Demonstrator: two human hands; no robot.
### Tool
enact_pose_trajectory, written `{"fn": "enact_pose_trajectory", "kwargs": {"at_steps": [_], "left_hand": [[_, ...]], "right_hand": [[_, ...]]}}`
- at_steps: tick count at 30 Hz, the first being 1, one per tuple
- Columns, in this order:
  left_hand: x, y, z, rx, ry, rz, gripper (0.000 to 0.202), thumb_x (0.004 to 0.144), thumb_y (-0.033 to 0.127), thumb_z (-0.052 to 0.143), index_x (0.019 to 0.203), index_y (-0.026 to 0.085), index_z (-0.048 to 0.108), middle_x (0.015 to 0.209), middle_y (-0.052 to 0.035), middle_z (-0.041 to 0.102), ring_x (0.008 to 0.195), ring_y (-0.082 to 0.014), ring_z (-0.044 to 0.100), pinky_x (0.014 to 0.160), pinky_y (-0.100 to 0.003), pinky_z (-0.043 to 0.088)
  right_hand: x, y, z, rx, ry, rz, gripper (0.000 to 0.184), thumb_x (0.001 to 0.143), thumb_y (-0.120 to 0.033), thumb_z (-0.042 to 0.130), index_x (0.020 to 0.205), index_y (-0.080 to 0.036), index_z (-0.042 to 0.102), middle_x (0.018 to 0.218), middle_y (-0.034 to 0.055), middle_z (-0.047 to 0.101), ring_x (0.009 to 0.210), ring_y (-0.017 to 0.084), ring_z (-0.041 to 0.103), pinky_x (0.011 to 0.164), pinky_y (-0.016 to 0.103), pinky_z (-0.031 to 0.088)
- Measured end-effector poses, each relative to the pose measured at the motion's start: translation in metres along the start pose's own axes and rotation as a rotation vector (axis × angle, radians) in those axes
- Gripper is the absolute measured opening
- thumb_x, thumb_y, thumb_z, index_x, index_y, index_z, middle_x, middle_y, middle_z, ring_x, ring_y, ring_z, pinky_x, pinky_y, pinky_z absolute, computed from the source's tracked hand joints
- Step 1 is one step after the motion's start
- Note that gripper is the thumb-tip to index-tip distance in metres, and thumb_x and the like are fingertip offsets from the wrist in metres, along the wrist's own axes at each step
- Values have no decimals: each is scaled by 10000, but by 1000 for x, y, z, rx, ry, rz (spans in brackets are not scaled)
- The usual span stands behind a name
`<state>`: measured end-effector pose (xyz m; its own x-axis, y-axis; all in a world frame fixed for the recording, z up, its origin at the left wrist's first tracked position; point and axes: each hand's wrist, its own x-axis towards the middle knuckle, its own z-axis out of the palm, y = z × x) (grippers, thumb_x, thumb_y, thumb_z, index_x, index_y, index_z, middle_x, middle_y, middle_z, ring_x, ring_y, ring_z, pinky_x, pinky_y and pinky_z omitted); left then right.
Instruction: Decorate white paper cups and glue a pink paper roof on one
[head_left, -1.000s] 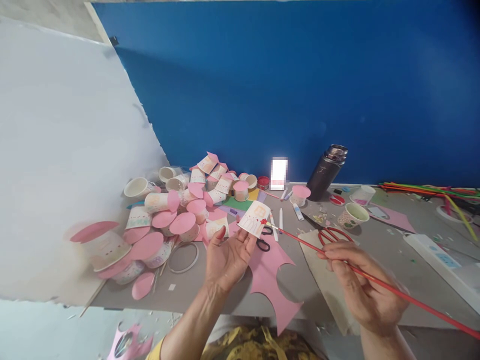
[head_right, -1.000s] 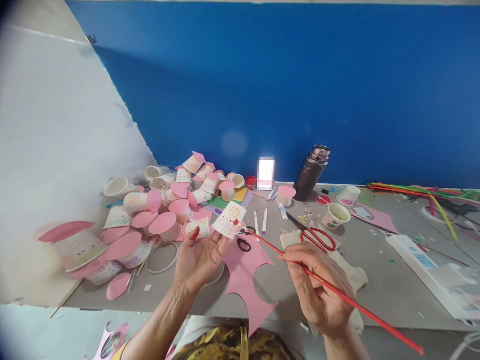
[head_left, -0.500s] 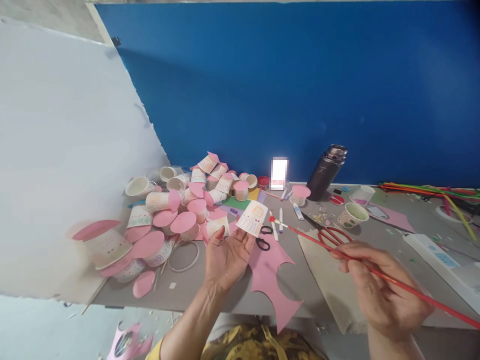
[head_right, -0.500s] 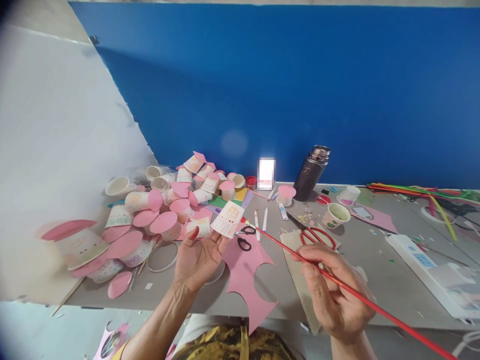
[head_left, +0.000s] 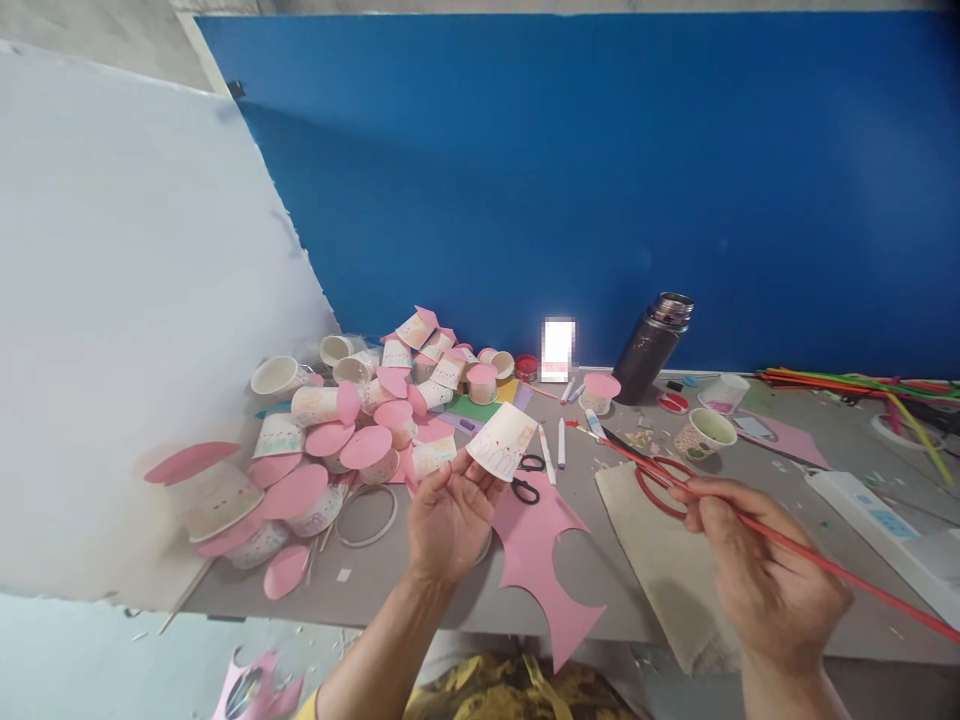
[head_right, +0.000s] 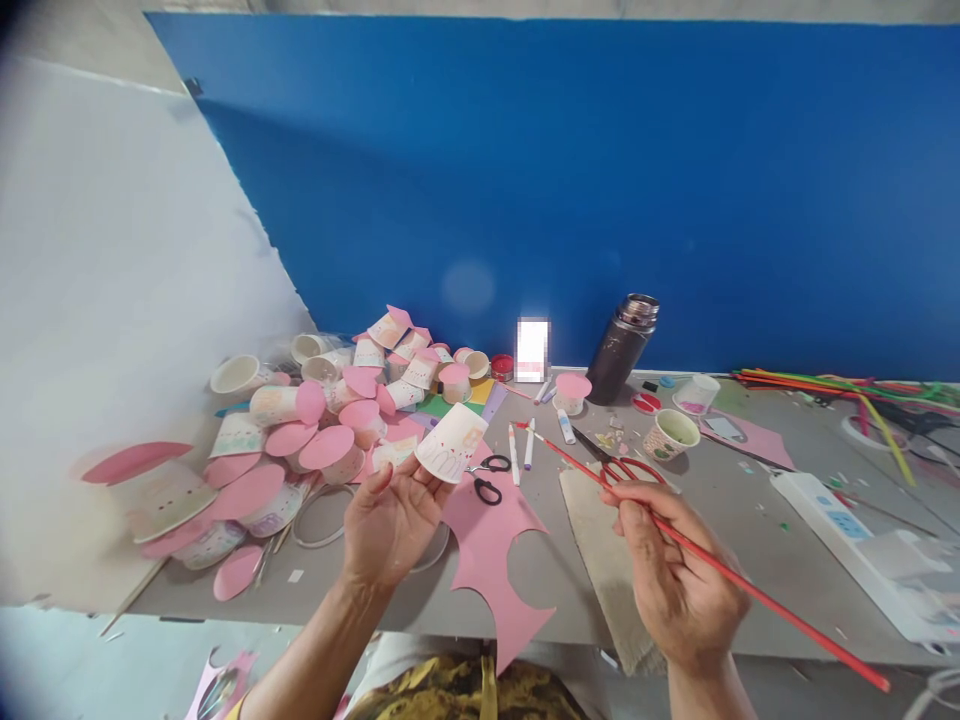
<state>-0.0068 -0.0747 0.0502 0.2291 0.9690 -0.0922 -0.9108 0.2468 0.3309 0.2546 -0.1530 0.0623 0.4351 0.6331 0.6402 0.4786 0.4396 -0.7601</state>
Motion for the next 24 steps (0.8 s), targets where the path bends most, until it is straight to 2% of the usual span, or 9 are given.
{"fn": "enact_pose_trajectory", "kwargs": {"at_steps": [4,6,9,12,16,18,20,22,24], "left_hand": [[5,2,-6,-90,29,-95,482,944,284,525,1374,87,617,1073,-160,798,1091,-260,746,1094,-421,498],[7,3,-10,-146,47,-163,494,960,297,496,1396,87,597,1105,-169,796,1152,-268,731,1109,-426,485],[6,3,-14,-162,26,-192,509,961,303,488,1414,93,586,1158,-177,786,1207,-276,708,1120,-431,470],[2,1,-12,-63,-18,-124,486,929,300,549,1372,114,625,1175,-164,781,1185,-272,711,1124,-433,463],[-4,-3,-7,156,-66,61,506,845,309,672,1322,142,666,1208,-153,767,1254,-310,664,1146,-459,442],[-8,-4,-8,271,-106,152,561,781,269,741,1327,156,671,1276,-158,743,1366,-351,582,1177,-469,408],[-13,-5,-11,377,-132,222,578,719,180,773,1293,170,696,1339,-158,715,1495,-384,440,1230,-475,341],[-18,-4,-14,459,-108,257,491,721,147,753,1210,179,737,1359,-168,701,1590,-387,262,1275,-486,260],[-21,-2,-15,528,-95,270,388,762,188,724,1148,173,764,1364,-205,686,1626,-386,124,1294,-527,195]], "right_hand": [[-5,-3,0,92,-36,-29,138,963,-290,687,950,-188,779,804,63,771,601,175,656,530,301,542],[-8,-6,2,133,-72,-36,144,972,-292,674,961,-191,776,819,72,774,600,177,657,524,305,545],[-11,-11,7,139,-104,-53,125,966,-267,677,972,-190,775,843,83,773,646,191,688,545,313,563],[-10,-14,10,159,-79,-44,114,965,-251,674,976,-193,773,871,85,770,663,192,694,550,319,555],[-5,-16,12,187,-46,-82,106,956,-230,680,988,-203,778,895,69,758,637,173,668,561,331,539],[-3,-15,13,174,-58,-119,106,946,-211,685,988,-209,783,902,63,747,687,190,686,592,344,550],[-3,-14,13,172,-93,-141,106,943,-205,685,971,-210,786,898,60,736,735,208,700,630,363,565],[-4,-12,14,183,-112,-149,106,946,-210,678,947,-204,785,885,56,728,723,206,695,650,376,568],[-5,-11,15,195,-95,-138,114,954,-225,671,932,-195,779,889,59,731,669,186,670,633,372,553]]}}
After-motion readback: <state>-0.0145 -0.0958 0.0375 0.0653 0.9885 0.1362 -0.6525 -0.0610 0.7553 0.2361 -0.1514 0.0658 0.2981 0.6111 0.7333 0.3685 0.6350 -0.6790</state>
